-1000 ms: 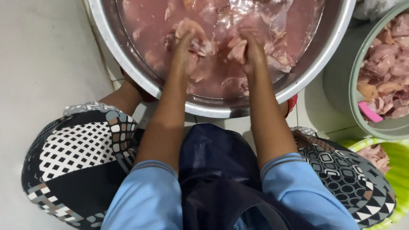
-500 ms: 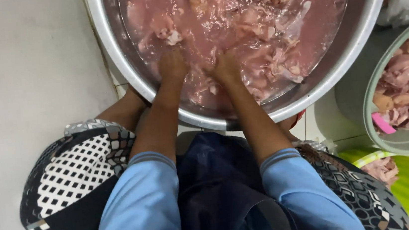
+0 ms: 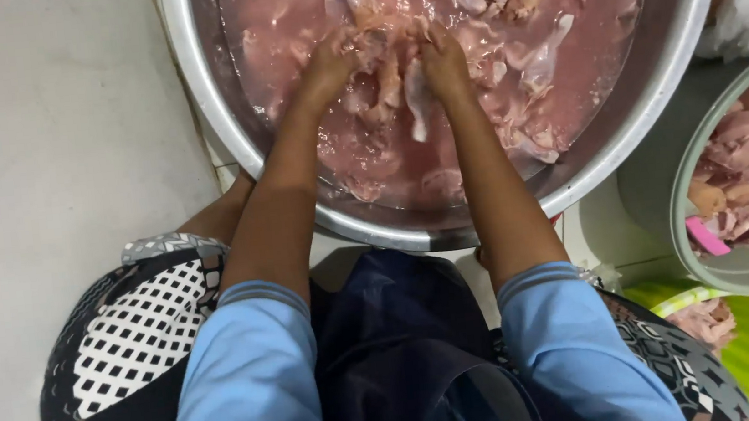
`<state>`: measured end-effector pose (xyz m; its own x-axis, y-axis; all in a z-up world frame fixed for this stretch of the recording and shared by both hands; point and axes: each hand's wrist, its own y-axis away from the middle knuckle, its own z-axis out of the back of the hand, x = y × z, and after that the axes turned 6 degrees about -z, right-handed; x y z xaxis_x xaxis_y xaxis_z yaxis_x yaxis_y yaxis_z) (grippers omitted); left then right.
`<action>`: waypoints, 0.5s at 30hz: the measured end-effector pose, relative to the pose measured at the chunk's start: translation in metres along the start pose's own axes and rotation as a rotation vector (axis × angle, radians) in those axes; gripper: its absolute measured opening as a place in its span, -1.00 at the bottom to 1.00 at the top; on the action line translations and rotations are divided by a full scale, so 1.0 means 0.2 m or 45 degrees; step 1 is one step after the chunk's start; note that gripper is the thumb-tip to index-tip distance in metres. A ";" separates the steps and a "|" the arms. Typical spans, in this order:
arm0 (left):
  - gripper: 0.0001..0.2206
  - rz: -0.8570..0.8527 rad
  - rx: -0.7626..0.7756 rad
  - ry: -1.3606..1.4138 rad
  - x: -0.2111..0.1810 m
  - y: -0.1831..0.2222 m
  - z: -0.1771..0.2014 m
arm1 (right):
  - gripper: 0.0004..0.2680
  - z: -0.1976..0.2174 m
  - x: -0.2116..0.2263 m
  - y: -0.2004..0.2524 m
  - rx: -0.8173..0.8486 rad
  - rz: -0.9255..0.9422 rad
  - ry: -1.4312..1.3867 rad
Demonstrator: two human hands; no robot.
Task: Washing and trimming raw chicken pieces in a large basin of water using hands and a knife
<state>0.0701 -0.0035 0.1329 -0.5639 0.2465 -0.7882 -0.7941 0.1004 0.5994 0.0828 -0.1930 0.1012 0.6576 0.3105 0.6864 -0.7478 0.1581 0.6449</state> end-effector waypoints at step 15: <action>-0.26 -0.005 -0.367 0.359 0.51 -0.09 -0.44 | -0.90 -0.19 -0.28 -0.06 0.451 0.114 0.182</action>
<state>0.0060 -0.0652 0.0298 -0.5688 -0.0317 -0.8219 -0.8050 -0.1835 0.5642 0.0514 -0.1761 0.0435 0.5529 0.4395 0.7079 -0.7073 -0.2015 0.6776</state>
